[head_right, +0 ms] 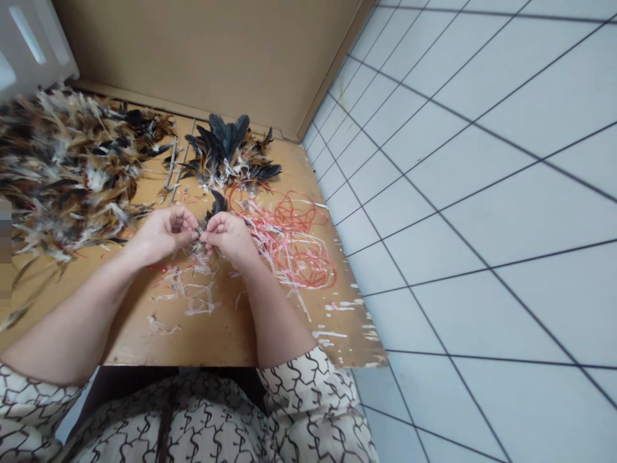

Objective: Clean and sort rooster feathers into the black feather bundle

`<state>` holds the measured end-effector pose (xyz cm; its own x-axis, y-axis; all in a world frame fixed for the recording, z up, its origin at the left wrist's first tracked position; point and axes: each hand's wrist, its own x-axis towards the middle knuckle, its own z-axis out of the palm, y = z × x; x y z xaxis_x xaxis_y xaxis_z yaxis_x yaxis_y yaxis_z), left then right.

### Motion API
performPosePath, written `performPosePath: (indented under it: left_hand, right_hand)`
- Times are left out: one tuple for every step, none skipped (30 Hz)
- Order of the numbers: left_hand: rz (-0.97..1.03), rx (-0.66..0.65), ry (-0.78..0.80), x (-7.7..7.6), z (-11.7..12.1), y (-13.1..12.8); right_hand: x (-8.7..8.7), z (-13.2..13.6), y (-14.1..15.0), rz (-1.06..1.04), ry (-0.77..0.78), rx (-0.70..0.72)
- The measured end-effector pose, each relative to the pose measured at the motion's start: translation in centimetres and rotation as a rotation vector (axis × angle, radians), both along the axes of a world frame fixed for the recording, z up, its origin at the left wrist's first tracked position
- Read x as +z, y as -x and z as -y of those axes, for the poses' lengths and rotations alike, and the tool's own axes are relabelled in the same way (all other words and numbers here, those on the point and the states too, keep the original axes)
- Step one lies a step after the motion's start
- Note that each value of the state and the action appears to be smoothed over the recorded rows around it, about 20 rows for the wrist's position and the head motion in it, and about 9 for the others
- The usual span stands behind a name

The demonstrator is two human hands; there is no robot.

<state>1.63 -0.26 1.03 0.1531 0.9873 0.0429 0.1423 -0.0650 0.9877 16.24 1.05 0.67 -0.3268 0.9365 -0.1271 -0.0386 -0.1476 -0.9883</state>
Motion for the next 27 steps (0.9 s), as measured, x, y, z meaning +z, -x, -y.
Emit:
performPosePath:
  left_hand:
    - [-0.004, 0.001, -0.009, -0.03, 0.0, 0.01]
    - [-0.007, 0.002, -0.018, -0.06, 0.01, 0.01]
    - [-0.013, 0.003, -0.027, -0.09, 0.01, 0.0]
    - [-0.023, 0.003, -0.036, -0.11, 0.02, 0.0]
    - [-0.036, 0.003, -0.046, -0.13, 0.04, -0.02]
    - [-0.051, 0.001, -0.056, -0.14, 0.05, -0.04]
    - [-0.065, 0.0, -0.067, -0.15, 0.06, -0.06]
    - [-0.077, -0.001, -0.079, -0.16, 0.07, -0.1]
    - [-0.087, 0.0, -0.09, -0.19, 0.08, -0.13]
    - [-0.096, 0.0, -0.102, -0.23, 0.09, -0.17]
    - [-0.104, 0.0, -0.114, -0.28, 0.09, -0.2]
    - [-0.112, -0.002, -0.125, -0.35, 0.09, -0.22]
    - [-0.124, -0.004, -0.136, -0.42, 0.07, -0.22]
    - [-0.139, -0.008, -0.143, -0.49, 0.05, -0.21]
    - [-0.157, -0.013, -0.148, -0.56, 0.03, -0.19]
    - [-0.174, -0.018, -0.15, -0.6, 0.01, -0.15]
    - [-0.187, -0.022, -0.147, -0.62, -0.01, -0.11]
    - [-0.194, -0.024, -0.142, -0.6, -0.02, -0.07]
    - [-0.193, -0.027, -0.135, -0.56, -0.02, -0.04]
    - [-0.186, -0.03, -0.126, -0.48, -0.01, -0.01]
    - [-0.178, -0.038, -0.113, -0.39, 0.01, 0.02]
    - [-0.172, -0.05, -0.097, -0.29, 0.02, 0.04]
    - [-0.169, -0.063, -0.08, -0.19, 0.03, 0.07]
    - [-0.169, -0.073, -0.062, -0.1, 0.03, 0.11]
    - [-0.173, -0.081, -0.047, -0.03, 0.03, 0.15]
    - [-0.177, -0.086, -0.033, 0.02, 0.01, 0.19]
    - [-0.181, -0.088, -0.023, 0.06, -0.02, 0.24]
  right_hand:
    - [-0.01, 0.01, 0.03, 0.003, -0.005, -0.001]
    - [-0.01, 0.03, 0.07, 0.006, -0.012, -0.003]
    - [-0.02, 0.05, 0.11, 0.009, -0.018, -0.005]
    - [-0.02, 0.07, 0.14, 0.014, -0.023, -0.006]
    - [-0.02, 0.09, 0.18, 0.021, -0.027, -0.006]
    - [-0.02, 0.11, 0.21, 0.028, -0.032, -0.007]
    - [-0.01, 0.13, 0.25, 0.034, -0.036, -0.008]
    - [0.01, 0.14, 0.27, 0.041, -0.039, -0.01]
    - [0.03, 0.15, 0.29, 0.049, -0.041, -0.013]
    - [0.07, 0.17, 0.31, 0.058, -0.042, -0.017]
    - [0.11, 0.19, 0.33, 0.071, -0.043, -0.02]
    - [0.15, 0.21, 0.35, 0.085, -0.043, -0.021]
    - [0.19, 0.24, 0.37, 0.099, -0.043, -0.02]
    - [0.23, 0.26, 0.4, 0.112, -0.042, -0.019]
    - [0.26, 0.29, 0.43, 0.122, -0.042, -0.016]
    - [0.29, 0.32, 0.46, 0.128, -0.041, -0.015]
    - [0.31, 0.33, 0.5, 0.131, -0.039, -0.014]
    - [0.32, 0.35, 0.54, 0.133, -0.037, -0.016]
    - [0.32, 0.35, 0.58, 0.132, -0.033, -0.019]
    - [0.3, 0.34, 0.62, 0.132, -0.028, -0.024]
    - [0.26, 0.32, 0.66, 0.13, -0.022, -0.032]
    - [0.21, 0.29, 0.69, 0.129, -0.016, -0.042]
    - [0.15, 0.26, 0.72, 0.128, -0.01, -0.051]
    - [0.09, 0.22, 0.74, 0.126, -0.005, -0.059]
    - [0.02, 0.19, 0.76, 0.123, 0.0, -0.067]
    - [-0.03, 0.15, 0.76, 0.12, 0.004, -0.072]
    - [-0.08, 0.13, 0.76, 0.116, 0.009, -0.074]
